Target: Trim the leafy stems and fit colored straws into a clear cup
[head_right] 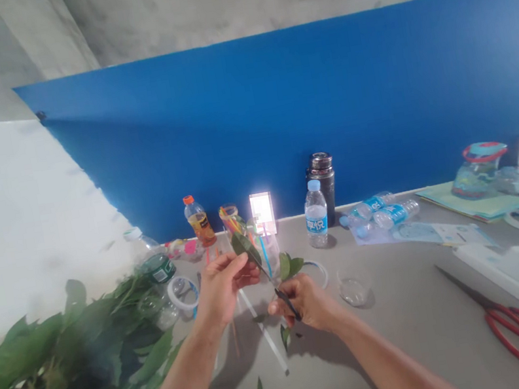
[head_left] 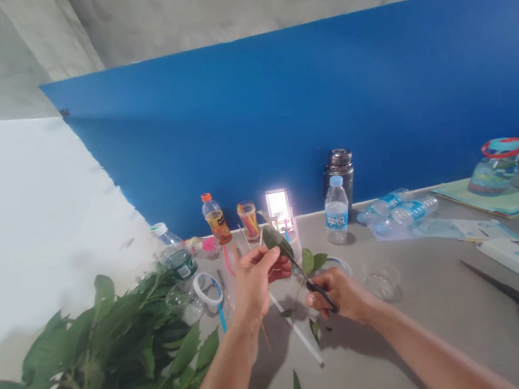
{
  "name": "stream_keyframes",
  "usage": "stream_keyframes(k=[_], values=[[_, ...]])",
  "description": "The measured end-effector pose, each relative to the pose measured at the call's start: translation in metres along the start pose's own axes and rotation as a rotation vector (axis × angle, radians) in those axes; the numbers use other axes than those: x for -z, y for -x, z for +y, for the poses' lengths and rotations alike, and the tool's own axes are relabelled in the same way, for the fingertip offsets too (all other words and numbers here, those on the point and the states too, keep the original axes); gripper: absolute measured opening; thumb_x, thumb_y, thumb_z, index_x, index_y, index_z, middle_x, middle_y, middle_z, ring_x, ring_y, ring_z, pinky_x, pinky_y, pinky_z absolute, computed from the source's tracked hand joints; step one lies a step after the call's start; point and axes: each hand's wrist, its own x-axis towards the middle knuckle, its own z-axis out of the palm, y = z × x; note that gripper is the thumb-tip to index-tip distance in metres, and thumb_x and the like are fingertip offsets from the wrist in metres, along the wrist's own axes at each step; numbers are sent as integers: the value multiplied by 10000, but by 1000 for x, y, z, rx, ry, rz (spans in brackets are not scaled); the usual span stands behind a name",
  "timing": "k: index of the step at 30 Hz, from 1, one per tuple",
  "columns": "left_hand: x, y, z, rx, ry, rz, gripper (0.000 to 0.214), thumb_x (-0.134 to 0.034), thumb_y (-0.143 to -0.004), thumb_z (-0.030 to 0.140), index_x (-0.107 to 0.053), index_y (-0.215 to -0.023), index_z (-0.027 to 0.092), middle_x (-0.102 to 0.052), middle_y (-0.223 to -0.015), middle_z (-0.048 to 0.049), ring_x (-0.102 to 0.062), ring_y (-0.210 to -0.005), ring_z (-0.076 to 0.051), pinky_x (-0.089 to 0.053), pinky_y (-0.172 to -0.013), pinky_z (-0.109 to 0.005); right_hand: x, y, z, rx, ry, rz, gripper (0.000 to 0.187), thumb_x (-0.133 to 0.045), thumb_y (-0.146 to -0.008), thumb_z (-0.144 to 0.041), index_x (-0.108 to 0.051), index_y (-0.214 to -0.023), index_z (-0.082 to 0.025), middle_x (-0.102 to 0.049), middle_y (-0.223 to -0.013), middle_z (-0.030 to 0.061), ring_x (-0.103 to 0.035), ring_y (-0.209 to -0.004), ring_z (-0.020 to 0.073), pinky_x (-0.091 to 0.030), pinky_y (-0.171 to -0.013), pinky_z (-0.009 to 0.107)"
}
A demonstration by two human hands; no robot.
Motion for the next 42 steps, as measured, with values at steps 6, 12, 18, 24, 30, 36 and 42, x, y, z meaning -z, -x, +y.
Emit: stream_keyframes(k=[6, 12, 18, 24, 30, 36, 42], values=[[1, 0, 0, -3, 1, -4, 422, -930, -573, 455, -632, -641, 162, -730, -658, -59, -692, -571, -190, -582, -555, -303, -1, -3, 8, -6, -5, 25, 472, -773, -766, -541, -579, -542, -173, -528, -464, -2, -364, -449, 86, -229, -474, 264], [0, 1, -2, -29, -2, -33, 406, -909, -624, 468, -653, -666, 155, -717, -672, -56, -701, -635, -190, -606, -577, -304, -4, -4, 5, -19, -6, 50, 489, -790, -738, -562, -578, -532, -172, -523, -452, -9, -371, -452, 87, -237, -465, 253], [3, -3, -1, -85, -47, -40, 387, -862, -702, 494, -695, -756, 150, -710, -723, -52, -702, -677, -194, -612, -562, -300, 2, 3, -6, 75, 76, -27, 605, -703, -786, -727, -618, -571, -169, -606, -530, 36, -406, -491, 107, -248, -488, 257], [24, -20, 6, -106, -184, -90, 378, -857, -713, 483, -692, -704, 143, -716, -680, -64, -682, -623, -175, -607, -643, -312, 18, 11, -12, 100, 197, -119, 597, -624, -865, -706, -646, -611, -166, -660, -618, 49, -476, -541, 118, -285, -537, 261], [32, -24, 11, -194, -322, -90, 258, -823, -763, 399, -675, -714, 193, -726, -677, -52, -709, -658, -200, -570, -693, -292, 20, 11, -19, -80, 361, -7, 429, -697, -818, -490, -601, -534, -184, -647, -570, 32, -484, -535, 127, -320, -541, 262], [28, -17, 7, -152, -383, -184, 247, -728, -843, 428, -593, -789, 228, -676, -687, -1, -679, -509, -185, -526, -553, -281, 20, 10, -24, -117, 377, 5, 421, -712, -804, -483, -607, -518, -192, -625, -540, 21, -465, -509, 125, -309, -524, 266], [30, -20, -1, -189, -440, -309, 242, -712, -856, 388, -609, -736, 205, -635, -659, 10, -544, -478, -104, -399, -482, -209, 21, 9, -18, -95, 346, -10, 430, -729, -803, -479, -647, -504, -182, -578, -497, 15, -454, -498, 123, -301, -522, 268]])
